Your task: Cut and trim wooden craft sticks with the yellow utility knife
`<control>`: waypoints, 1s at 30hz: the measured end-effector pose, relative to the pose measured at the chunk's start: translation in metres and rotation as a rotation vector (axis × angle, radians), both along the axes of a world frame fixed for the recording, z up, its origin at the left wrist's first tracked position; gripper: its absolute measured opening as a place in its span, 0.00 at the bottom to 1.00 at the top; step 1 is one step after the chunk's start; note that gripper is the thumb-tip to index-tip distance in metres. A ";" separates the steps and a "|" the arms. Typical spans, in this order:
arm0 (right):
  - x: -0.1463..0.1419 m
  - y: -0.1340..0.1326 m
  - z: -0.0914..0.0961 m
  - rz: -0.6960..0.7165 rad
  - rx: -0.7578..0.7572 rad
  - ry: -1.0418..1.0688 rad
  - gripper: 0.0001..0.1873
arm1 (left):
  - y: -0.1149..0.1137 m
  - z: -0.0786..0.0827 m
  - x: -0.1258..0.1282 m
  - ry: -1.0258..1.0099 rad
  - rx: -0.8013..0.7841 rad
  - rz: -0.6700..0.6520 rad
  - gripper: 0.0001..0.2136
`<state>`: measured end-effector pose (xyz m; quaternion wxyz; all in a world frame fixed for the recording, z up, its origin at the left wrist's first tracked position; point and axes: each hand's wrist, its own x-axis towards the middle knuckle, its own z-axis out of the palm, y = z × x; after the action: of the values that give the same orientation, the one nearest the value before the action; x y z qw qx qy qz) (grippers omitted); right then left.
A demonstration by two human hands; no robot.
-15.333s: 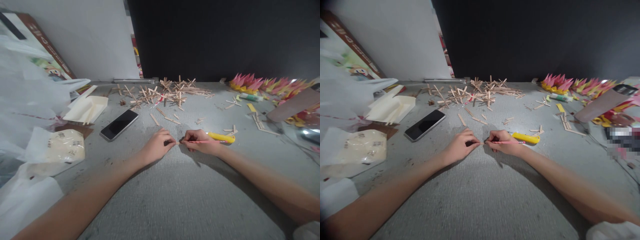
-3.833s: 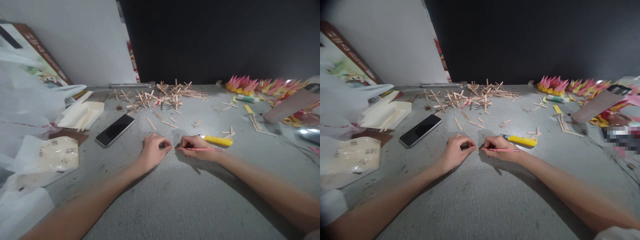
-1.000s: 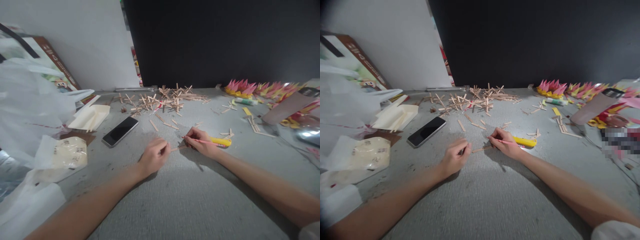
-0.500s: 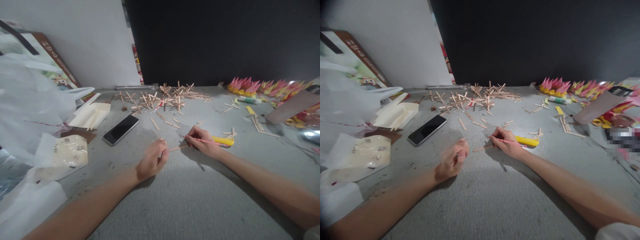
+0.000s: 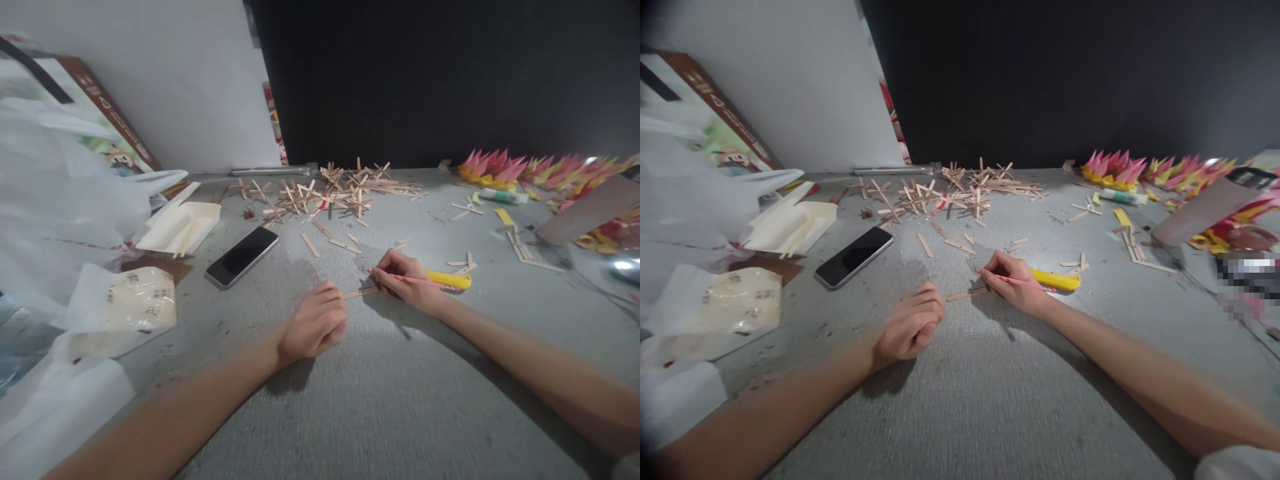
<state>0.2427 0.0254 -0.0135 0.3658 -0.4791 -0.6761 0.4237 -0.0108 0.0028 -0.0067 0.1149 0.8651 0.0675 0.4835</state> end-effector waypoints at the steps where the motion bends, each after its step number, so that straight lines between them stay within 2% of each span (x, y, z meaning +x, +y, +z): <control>1: 0.000 0.000 0.000 -0.002 0.000 0.001 0.18 | 0.000 -0.001 0.000 0.006 0.001 -0.003 0.08; 10: -0.002 -0.001 0.001 -0.006 -0.003 0.005 0.17 | -0.002 0.003 -0.003 0.062 -0.028 0.030 0.09; 13: -0.003 0.000 0.001 -0.032 0.016 -0.015 0.17 | -0.002 0.006 -0.001 0.132 -0.097 0.163 0.12; 17: -0.001 0.005 0.004 -0.069 0.167 -0.162 0.14 | 0.003 0.008 0.006 0.257 -0.237 0.401 0.12; 21: 0.010 0.011 0.012 0.118 0.391 -0.472 0.09 | 0.005 0.005 0.011 0.388 -0.250 0.505 0.07; 24: 0.018 0.013 0.021 0.236 0.553 -0.711 0.11 | 0.003 0.002 0.013 0.490 -0.281 0.553 0.07; 27: 0.024 0.014 0.030 0.295 0.615 -0.895 0.12 | 0.002 -0.002 0.013 0.553 -0.329 0.580 0.07; 30: 0.029 0.018 0.035 0.369 0.657 -0.931 0.10 | 0.005 -0.005 0.013 0.544 -0.401 0.565 0.06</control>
<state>0.2720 0.0431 0.0214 0.0805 -0.3507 -0.9330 -0.0056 0.0018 0.0080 -0.0116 0.1219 0.8691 0.4216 0.2281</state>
